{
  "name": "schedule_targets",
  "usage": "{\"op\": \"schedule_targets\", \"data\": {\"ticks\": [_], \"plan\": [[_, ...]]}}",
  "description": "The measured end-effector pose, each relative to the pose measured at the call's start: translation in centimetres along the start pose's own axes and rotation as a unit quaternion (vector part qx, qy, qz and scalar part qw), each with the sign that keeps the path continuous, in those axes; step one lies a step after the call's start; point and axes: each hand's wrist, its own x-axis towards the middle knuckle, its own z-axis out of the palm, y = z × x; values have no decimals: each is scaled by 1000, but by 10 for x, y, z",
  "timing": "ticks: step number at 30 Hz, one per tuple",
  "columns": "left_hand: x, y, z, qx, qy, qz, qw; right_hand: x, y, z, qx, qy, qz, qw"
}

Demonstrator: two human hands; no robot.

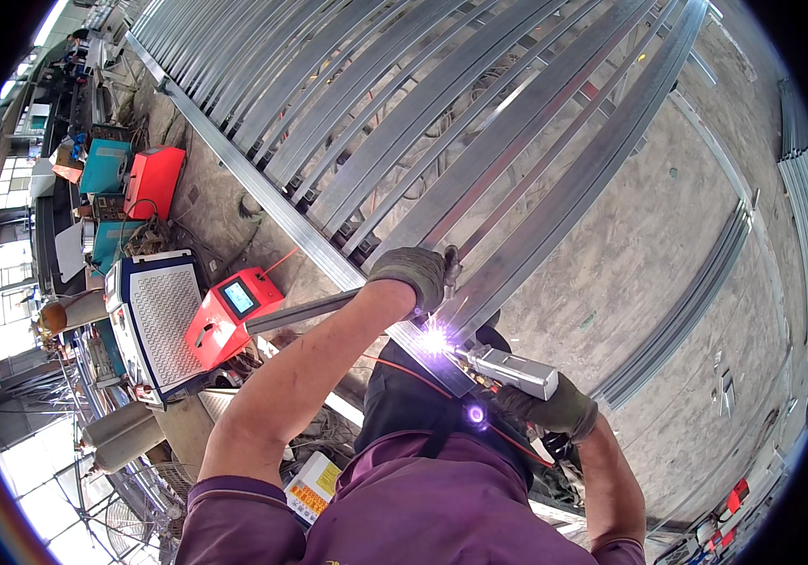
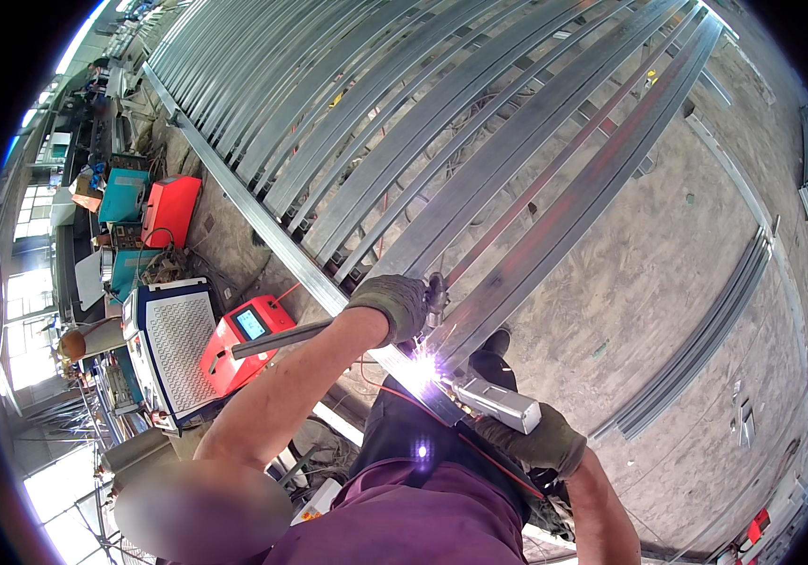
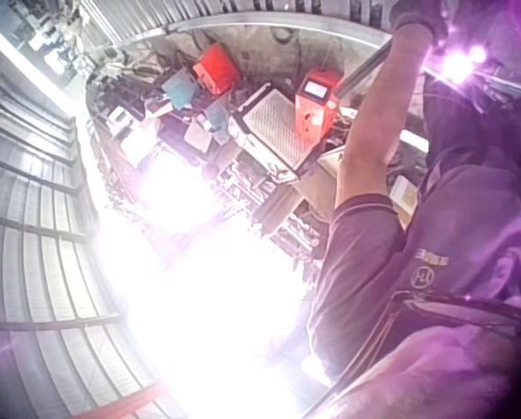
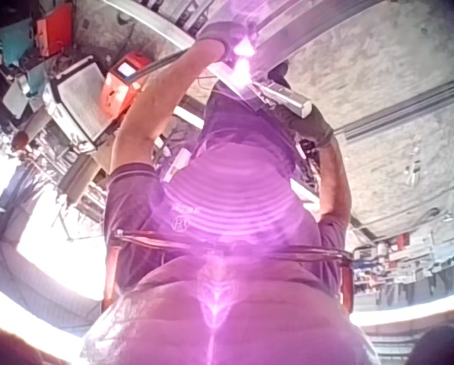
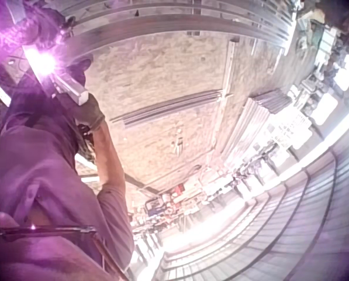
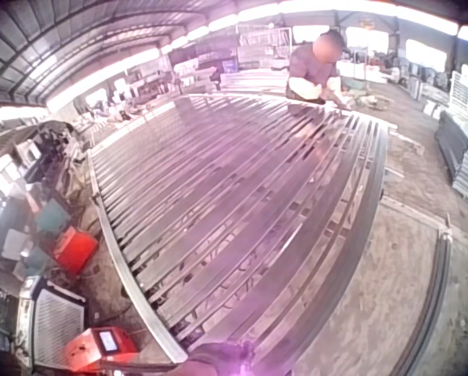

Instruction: The person welds multiple joints on a large metal frame using a handheld welding torch. They move along the frame, applying welds at various intersection points, then reposition the frame and continue welding additional sections.

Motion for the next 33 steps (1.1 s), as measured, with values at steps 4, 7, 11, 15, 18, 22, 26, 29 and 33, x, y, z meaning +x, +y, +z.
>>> {"op": "schedule_targets", "data": {"ticks": [4,7,11,15,18,22,26,29,33], "plan": [[3,3,-2,-4,-16,-33,999,0,-33,7,-14,16,80,997],[3,-2,1,-33,-20,-9,999,-3,-36,9,-71,40,75,994],[6,0,0,-16,-36,-18,999,-7,-39,10,-65,68,111,989],[6,0,-1,-8,-35,-22,999,-6,-49,11,-69,64,152,984],[0,5,-6,1,-22,-22,1000,-5,-54,11,-23,60,170,983],[-2,1,-6,36,-25,13,999,-9,-46,9,-47,56,159,985],[0,5,-6,5,-15,-26,1000,-11,-25,7,-68,70,92,991],[5,-2,6,4,8,-17,1000,-12,-39,8,-54,71,145,985],[4,-1,3,-32,-5,-9,999,-15,-34,8,-52,72,140,986]]}}
